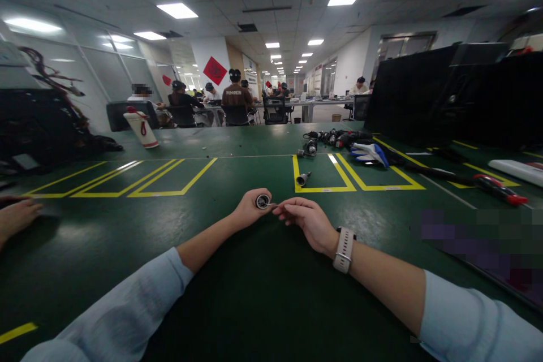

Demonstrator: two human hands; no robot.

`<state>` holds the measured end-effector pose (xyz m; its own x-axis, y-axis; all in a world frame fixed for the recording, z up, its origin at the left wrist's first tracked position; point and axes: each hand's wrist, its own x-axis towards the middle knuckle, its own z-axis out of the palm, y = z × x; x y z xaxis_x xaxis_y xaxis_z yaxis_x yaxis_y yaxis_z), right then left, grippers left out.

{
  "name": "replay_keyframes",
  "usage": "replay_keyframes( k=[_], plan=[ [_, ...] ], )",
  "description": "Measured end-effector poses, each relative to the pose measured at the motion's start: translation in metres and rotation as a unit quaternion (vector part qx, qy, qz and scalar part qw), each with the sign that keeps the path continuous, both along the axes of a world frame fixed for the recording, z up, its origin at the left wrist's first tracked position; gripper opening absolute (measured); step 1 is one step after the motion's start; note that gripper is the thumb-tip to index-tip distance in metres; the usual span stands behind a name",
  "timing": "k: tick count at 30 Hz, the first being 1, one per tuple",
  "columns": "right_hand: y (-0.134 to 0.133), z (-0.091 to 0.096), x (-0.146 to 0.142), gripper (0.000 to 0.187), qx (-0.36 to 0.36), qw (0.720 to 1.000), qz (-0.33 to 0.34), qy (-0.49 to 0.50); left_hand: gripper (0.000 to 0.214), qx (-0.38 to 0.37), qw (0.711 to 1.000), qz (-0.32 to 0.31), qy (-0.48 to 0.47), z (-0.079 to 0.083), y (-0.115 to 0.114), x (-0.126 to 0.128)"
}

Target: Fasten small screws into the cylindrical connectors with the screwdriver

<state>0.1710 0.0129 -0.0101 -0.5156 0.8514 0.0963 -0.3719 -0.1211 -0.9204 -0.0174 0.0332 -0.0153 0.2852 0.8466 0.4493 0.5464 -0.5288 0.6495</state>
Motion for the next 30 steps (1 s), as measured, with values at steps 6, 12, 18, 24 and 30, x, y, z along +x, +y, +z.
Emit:
replay_keyframes(
  k=[6, 12, 18, 24, 30],
  plan=[
    [-0.002, 0.002, 0.000, 0.014, 0.002, 1.000, -0.005, -0.004, 0.023, -0.016, 0.998, 0.017, -0.050, 0.001, 0.000, 0.002],
    [0.000, -0.004, -0.002, 0.013, 0.039, 0.998, -0.028, -0.030, 0.022, 0.003, 1.000, 0.030, 0.000, -0.003, 0.002, -0.001],
    [-0.002, -0.002, -0.001, 0.014, 0.061, 0.996, -0.036, -0.050, 0.021, 0.019, 0.998, 0.029, 0.059, -0.003, 0.000, -0.001],
    [-0.009, 0.005, 0.002, 0.015, 0.225, 0.957, -0.114, -0.146, 0.017, 0.021, 0.985, 0.037, 0.169, -0.001, -0.001, 0.000],
    [-0.009, 0.002, -0.002, 0.016, 0.230, 0.949, -0.111, -0.183, 0.015, 0.027, 0.973, 0.032, 0.229, 0.002, -0.003, 0.002]
  ],
)
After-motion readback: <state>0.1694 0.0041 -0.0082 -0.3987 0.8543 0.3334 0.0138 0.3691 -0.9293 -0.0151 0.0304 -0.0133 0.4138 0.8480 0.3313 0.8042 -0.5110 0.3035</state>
